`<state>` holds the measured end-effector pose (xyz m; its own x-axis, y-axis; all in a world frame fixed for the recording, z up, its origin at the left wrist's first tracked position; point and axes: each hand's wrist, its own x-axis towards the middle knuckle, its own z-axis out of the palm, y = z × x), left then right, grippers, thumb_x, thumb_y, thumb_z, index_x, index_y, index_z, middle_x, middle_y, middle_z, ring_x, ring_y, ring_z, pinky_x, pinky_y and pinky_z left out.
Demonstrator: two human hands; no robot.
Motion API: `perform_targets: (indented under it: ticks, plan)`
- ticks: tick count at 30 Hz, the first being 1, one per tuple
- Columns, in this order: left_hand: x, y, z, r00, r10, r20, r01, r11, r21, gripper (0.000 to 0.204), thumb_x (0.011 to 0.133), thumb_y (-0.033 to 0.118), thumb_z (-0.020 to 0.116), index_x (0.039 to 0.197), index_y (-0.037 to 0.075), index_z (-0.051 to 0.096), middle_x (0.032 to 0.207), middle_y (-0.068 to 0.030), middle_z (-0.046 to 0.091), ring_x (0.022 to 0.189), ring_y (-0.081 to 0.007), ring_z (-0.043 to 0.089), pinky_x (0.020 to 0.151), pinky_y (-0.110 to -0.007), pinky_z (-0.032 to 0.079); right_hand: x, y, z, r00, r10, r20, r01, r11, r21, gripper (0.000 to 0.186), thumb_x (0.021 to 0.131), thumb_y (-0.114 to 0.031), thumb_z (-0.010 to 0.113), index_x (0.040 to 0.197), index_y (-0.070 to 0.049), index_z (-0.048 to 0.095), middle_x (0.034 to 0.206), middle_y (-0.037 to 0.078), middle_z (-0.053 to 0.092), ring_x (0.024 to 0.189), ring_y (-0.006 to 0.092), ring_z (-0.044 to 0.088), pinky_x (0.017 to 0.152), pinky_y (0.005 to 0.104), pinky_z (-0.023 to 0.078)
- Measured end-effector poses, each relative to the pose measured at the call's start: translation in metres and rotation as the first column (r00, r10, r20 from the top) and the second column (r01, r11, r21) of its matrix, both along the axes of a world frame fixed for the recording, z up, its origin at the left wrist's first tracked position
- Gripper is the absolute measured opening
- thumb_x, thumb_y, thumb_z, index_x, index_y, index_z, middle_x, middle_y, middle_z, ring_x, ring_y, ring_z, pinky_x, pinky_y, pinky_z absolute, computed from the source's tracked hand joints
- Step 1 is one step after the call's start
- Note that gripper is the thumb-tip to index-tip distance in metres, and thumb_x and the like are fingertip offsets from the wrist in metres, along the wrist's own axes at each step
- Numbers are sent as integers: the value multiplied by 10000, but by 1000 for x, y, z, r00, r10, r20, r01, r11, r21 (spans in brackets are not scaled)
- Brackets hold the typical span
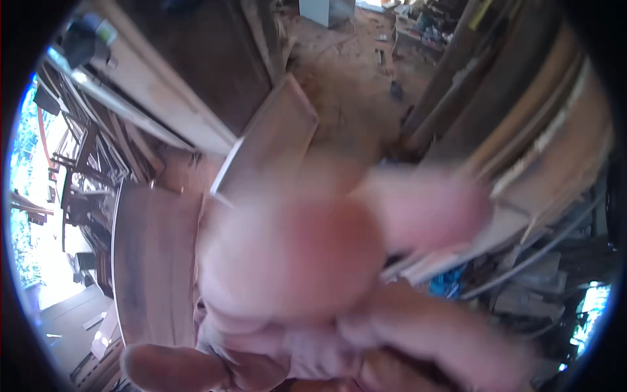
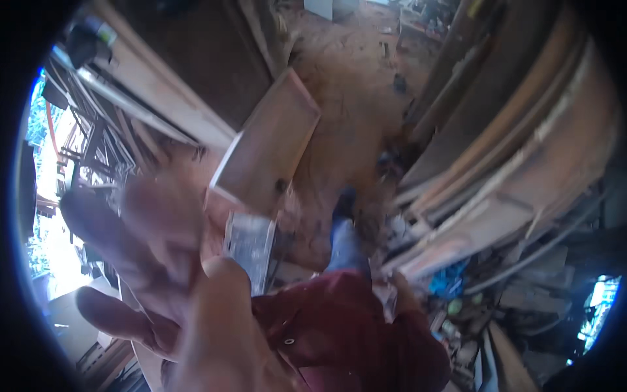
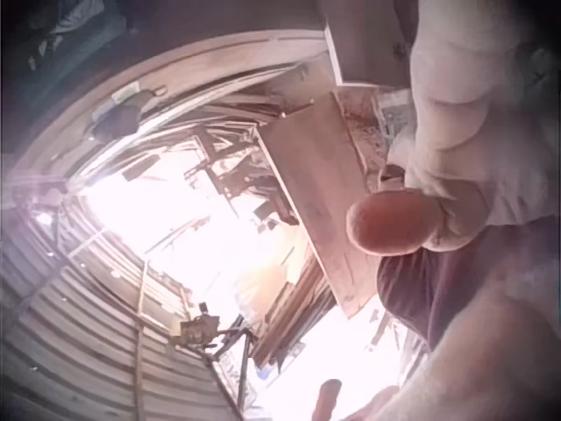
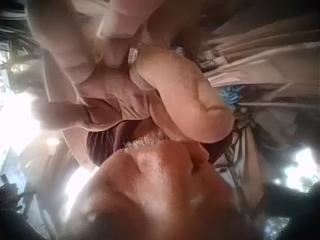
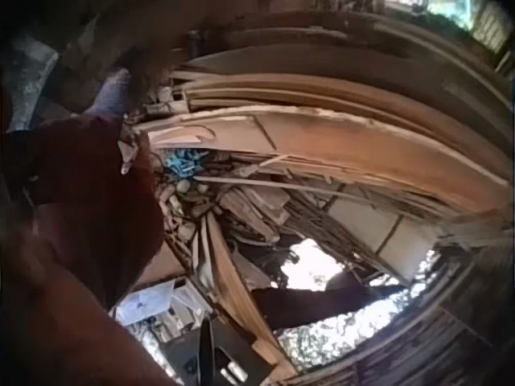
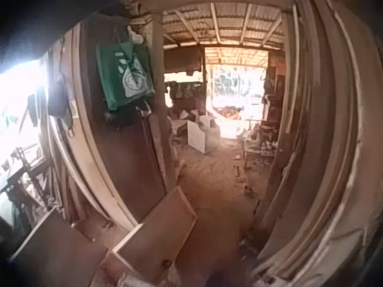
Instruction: The person sands a wood piece using a power sander, walks across the workshop to retrieve glue, and then applies glue to a wood joint while assembling several wood pieces on a workbench.
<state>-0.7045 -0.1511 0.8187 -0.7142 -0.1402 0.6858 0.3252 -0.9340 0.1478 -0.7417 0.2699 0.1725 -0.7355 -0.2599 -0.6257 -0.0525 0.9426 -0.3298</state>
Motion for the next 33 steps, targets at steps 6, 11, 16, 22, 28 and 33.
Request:
perform_targets:
  ticks: [6,11,16,22,28,33]
  plan:
    - [-232,-46,7,994,-75,76,71,996,56,773,1042,470,569,1624,89,230,1686,-180,142,1377,-349,432,953,-603,577,-211,-143,60,997,-73,12,74,969,-235,425,937,-316,632,1233,-18,693,1195,263,698,1114,415,676,923,465,539]
    - [-381,-99,4,978,-178,104,159,973,169,755,1042,464,572,1606,64,269,1673,-172,197,1290,-301,513,923,-543,606,-387,-185,157,962,-183,-203,71,885,-461,372,971,-252,615,1257,-17,658,1093,243,729,1027,393,710,902,425,556]
    - [-496,-157,-124,780,276,562,-41,918,-394,566,1057,333,561,1504,24,403,1511,-154,442,1186,-260,585,884,-463,577,-489,-210,193,928,-340,-151,232,846,-481,439,928,-322,662,1256,-31,671,1078,266,727,1030,408,713,902,456,550]
    - [-584,-227,-293,133,264,955,206,935,-288,424,1058,276,535,1400,25,525,1177,-100,668,989,-230,669,799,-371,561,-504,-100,61,814,-574,88,560,817,139,416,863,-360,732,1126,-38,745,1153,244,716,1094,429,681,948,497,535]
    - [-823,-321,-303,617,784,67,235,-102,-967,452,1000,339,661,1330,34,602,1230,-148,642,1063,-295,653,903,-427,528,-613,-187,78,496,-810,311,802,565,193,302,963,-182,620,1165,29,695,966,148,736,884,213,740,758,388,604]
    - [-950,-363,-329,850,516,-105,292,-627,-722,547,929,414,727,1330,56,628,1317,-219,606,1205,-405,602,1042,-463,470,-800,-284,59,811,-540,226,583,712,-391,331,959,-172,636,1231,10,682,908,107,706,774,164,700,667,324,562]
